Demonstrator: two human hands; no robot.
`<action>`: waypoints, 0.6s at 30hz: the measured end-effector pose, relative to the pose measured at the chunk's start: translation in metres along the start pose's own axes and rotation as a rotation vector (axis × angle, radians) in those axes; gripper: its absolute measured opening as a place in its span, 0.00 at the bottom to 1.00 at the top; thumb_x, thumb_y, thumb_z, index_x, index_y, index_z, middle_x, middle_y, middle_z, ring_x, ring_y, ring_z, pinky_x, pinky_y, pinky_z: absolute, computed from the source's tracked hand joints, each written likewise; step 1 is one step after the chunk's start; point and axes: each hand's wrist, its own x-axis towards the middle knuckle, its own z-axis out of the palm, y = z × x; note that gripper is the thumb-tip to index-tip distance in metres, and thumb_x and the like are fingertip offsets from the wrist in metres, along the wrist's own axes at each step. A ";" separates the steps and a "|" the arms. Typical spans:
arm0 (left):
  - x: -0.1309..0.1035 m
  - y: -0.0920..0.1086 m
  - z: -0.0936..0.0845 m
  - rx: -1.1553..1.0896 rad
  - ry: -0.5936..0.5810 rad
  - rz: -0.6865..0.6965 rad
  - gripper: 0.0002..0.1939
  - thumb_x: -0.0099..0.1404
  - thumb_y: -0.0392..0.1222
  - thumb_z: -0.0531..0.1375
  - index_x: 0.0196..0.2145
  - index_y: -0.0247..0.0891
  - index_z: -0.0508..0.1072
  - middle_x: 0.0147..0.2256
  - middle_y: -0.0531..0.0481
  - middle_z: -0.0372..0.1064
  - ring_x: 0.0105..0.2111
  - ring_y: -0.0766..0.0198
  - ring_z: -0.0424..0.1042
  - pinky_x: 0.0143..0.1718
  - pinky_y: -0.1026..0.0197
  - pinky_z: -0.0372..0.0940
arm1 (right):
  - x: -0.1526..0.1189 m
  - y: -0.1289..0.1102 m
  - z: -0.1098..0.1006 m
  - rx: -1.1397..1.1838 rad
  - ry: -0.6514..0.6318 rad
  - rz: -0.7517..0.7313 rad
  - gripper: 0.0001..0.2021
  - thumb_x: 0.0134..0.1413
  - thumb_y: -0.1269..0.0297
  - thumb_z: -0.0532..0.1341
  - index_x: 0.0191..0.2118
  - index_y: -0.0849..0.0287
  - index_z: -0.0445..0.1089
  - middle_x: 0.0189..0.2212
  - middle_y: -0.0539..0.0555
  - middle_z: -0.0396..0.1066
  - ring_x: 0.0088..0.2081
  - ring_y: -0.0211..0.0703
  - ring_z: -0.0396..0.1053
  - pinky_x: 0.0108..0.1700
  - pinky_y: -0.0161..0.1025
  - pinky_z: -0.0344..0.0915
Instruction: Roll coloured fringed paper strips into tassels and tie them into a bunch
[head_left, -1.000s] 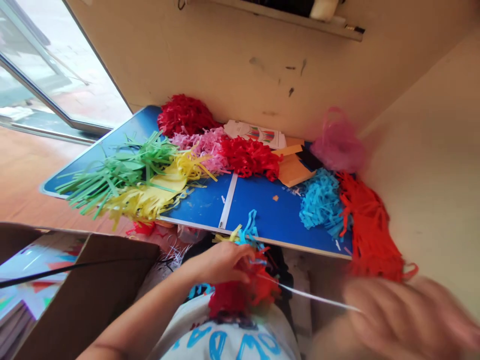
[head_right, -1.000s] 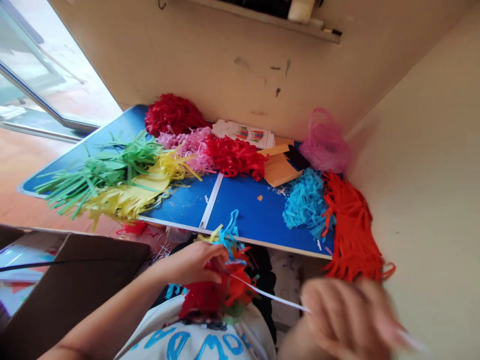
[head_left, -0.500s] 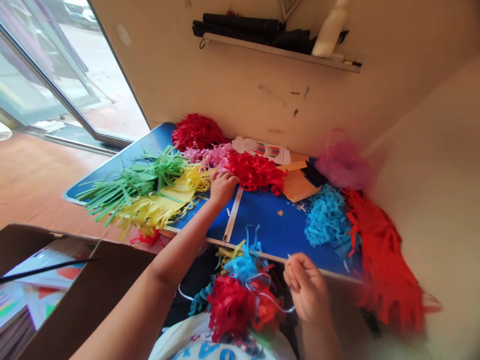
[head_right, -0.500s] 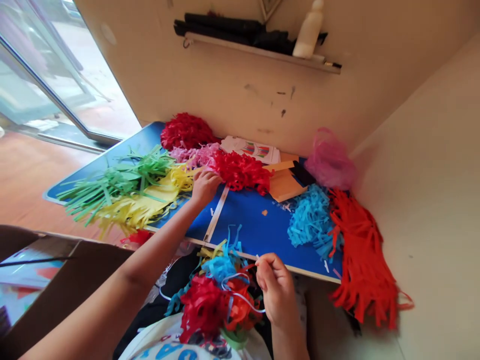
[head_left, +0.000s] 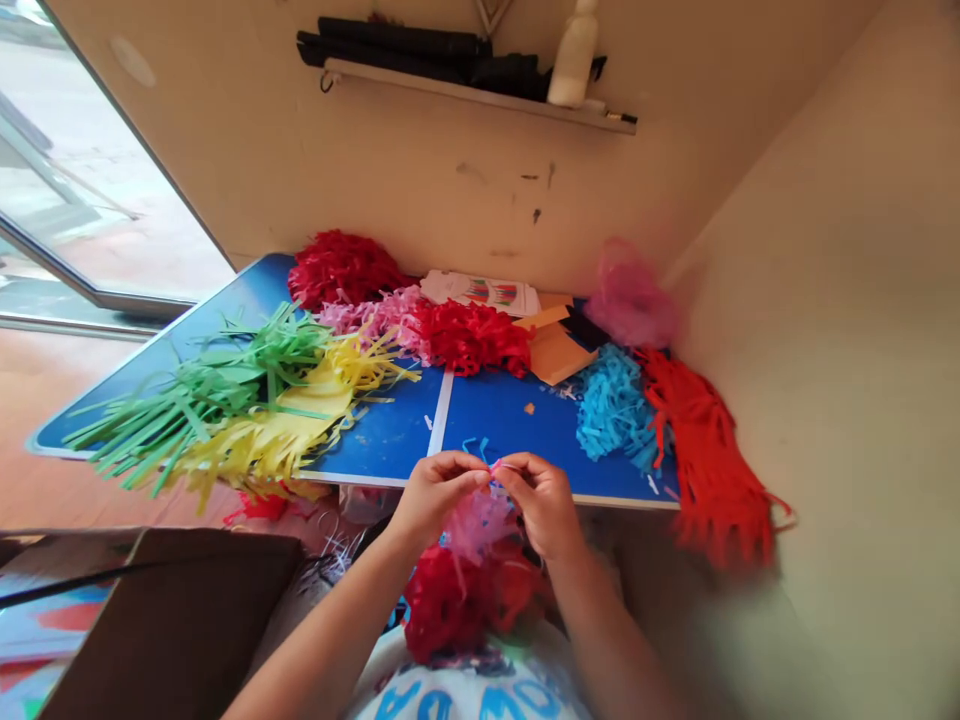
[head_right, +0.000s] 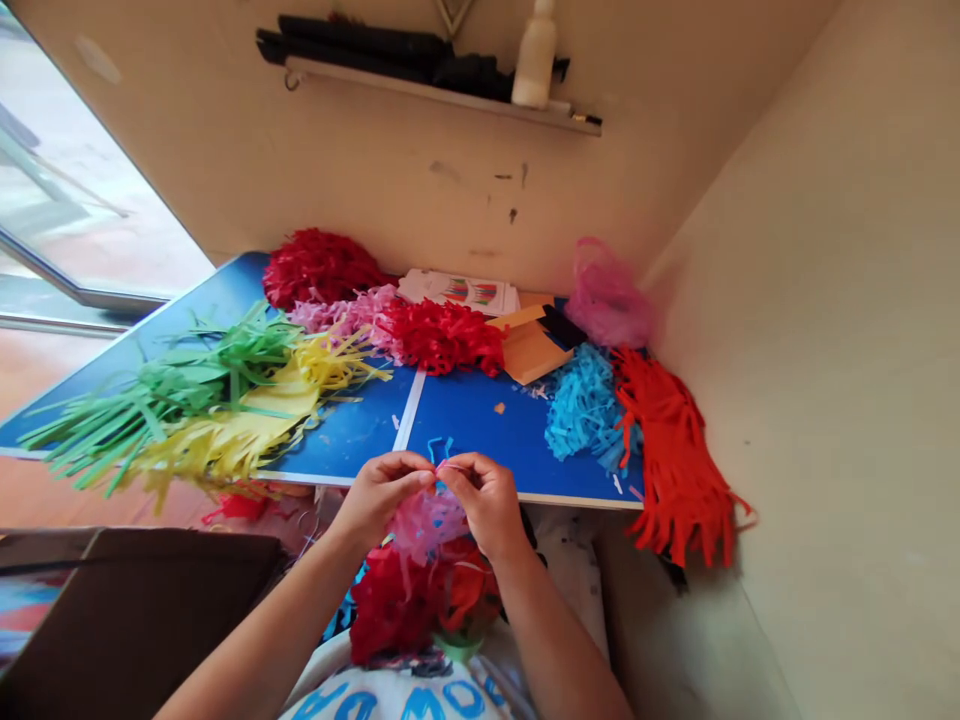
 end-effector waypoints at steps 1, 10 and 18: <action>0.000 0.000 0.000 -0.025 -0.001 -0.030 0.15 0.43 0.47 0.74 0.24 0.34 0.78 0.21 0.53 0.72 0.22 0.71 0.66 0.26 0.68 0.62 | 0.000 0.000 0.000 -0.004 -0.001 -0.004 0.10 0.48 0.55 0.69 0.30 0.56 0.78 0.25 0.50 0.73 0.27 0.37 0.64 0.30 0.34 0.60; 0.001 -0.007 0.000 -0.158 -0.033 -0.192 0.16 0.43 0.46 0.75 0.25 0.34 0.78 0.21 0.53 0.71 0.20 0.71 0.65 0.23 0.68 0.59 | -0.004 0.007 -0.004 -0.029 -0.026 0.020 0.10 0.52 0.56 0.67 0.33 0.57 0.79 0.27 0.52 0.75 0.30 0.42 0.70 0.33 0.37 0.65; 0.001 -0.009 0.002 -0.140 -0.001 -0.142 0.16 0.43 0.47 0.75 0.24 0.34 0.77 0.22 0.53 0.71 0.22 0.71 0.66 0.26 0.68 0.61 | -0.005 0.002 -0.004 -0.184 0.032 -0.059 0.08 0.51 0.58 0.66 0.31 0.56 0.79 0.25 0.50 0.74 0.28 0.40 0.67 0.33 0.36 0.62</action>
